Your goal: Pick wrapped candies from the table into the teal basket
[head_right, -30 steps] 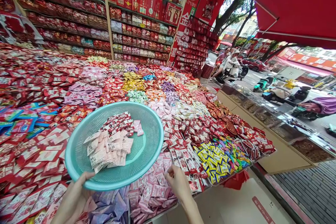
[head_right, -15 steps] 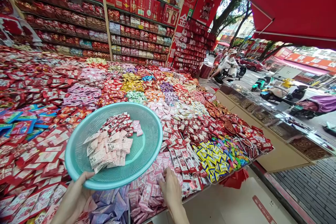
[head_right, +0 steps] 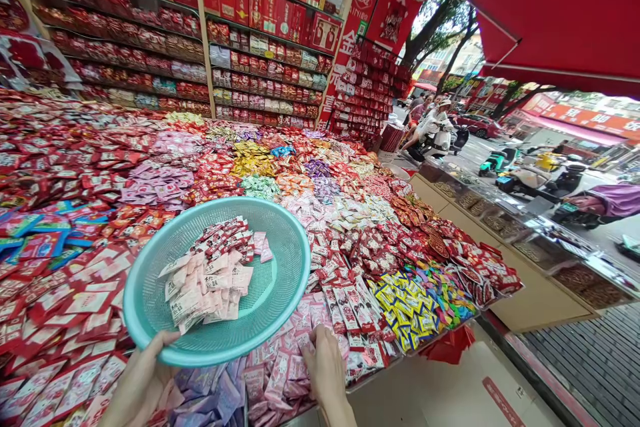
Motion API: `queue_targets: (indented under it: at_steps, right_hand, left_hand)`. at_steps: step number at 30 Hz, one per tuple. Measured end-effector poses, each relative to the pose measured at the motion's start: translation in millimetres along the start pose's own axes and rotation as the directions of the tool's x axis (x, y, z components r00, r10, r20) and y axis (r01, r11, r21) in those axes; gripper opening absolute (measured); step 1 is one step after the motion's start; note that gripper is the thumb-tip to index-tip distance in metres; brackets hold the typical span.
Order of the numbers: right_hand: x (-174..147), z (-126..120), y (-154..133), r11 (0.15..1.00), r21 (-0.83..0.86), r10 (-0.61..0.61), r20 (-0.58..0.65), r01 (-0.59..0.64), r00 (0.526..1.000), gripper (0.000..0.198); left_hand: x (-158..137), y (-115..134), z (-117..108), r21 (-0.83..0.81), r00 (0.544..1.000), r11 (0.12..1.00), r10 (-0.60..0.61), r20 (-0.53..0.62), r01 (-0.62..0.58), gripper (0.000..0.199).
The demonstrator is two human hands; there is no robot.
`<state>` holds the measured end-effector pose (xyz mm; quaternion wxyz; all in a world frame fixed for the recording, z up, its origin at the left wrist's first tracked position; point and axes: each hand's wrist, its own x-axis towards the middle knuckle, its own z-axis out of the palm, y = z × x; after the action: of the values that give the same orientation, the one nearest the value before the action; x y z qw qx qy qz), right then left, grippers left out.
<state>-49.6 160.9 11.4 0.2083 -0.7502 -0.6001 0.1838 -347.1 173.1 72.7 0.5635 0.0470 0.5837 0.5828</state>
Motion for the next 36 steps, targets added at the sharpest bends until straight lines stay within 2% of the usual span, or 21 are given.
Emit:
queue_targets:
  at_steps: [5,9,12,19,22,25,27,30,33,36]
  right_hand:
    - [-0.2,-0.1,0.1,0.996,0.085,-0.014,-0.017,0.016,1.0,0.013]
    - [1.1,-4.1,-4.9,0.982,0.181,-0.051,-0.021,0.054,0.998,0.005]
    - [1.5,-5.7,-9.8,0.964,0.257,-0.067,-0.034,0.074,0.997,0.014]
    - [3.0,-3.5,-11.4,0.95,0.309,-0.053,0.011,0.047,0.999,0.021]
    - [10.0,-8.1,-10.2,0.917,0.397,-0.048,0.025,0.035,0.999,0.024]
    - [20.1,-19.7,-11.6,0.809,0.587,0.032,0.011,-0.032,0.999,0.032]
    - [26.0,-30.3,-14.9,0.693,0.714,0.114,0.025,-0.097,0.993,0.036]
    - [31.0,-47.8,-24.4,0.487,0.847,0.201,0.129,-0.214,0.971,0.036]
    - [32.1,-63.8,-39.5,0.292,0.909,0.173,0.256,-0.298,0.951,0.035]
    - [32.6,-75.7,-57.8,0.19,0.929,0.12,0.3,-0.318,0.947,0.033]
  left_hand:
    - [-0.4,1.0,0.6,-0.001,1.0,1.0,-0.013,0.011,0.013,0.044]
    - [-0.9,1.5,1.1,-0.007,1.0,1.0,-0.015,0.004,0.015,0.043]
    - [0.6,0.8,0.0,0.003,1.0,1.0,-0.01,0.002,0.01,0.042]
    - [2.5,0.2,-0.9,0.011,1.0,1.0,-0.004,0.004,0.004,0.044]
    - [1.9,-0.1,-0.7,0.002,1.0,1.0,-0.007,0.007,0.007,0.045]
    - [1.7,-0.1,0.2,-0.005,1.0,1.0,-0.002,0.014,0.002,0.044]
    - [1.3,0.6,1.2,-0.006,1.0,1.0,0.0,0.012,0.0,0.044]
    - [-0.3,2.6,2.9,-0.006,1.0,1.0,-0.013,0.004,0.013,0.045]
    - [-2.1,4.1,3.6,-0.002,1.0,1.0,-0.021,-0.02,0.021,0.045]
    - [-1.3,3.2,2.4,0.002,1.0,1.0,-0.019,-0.016,0.02,0.044]
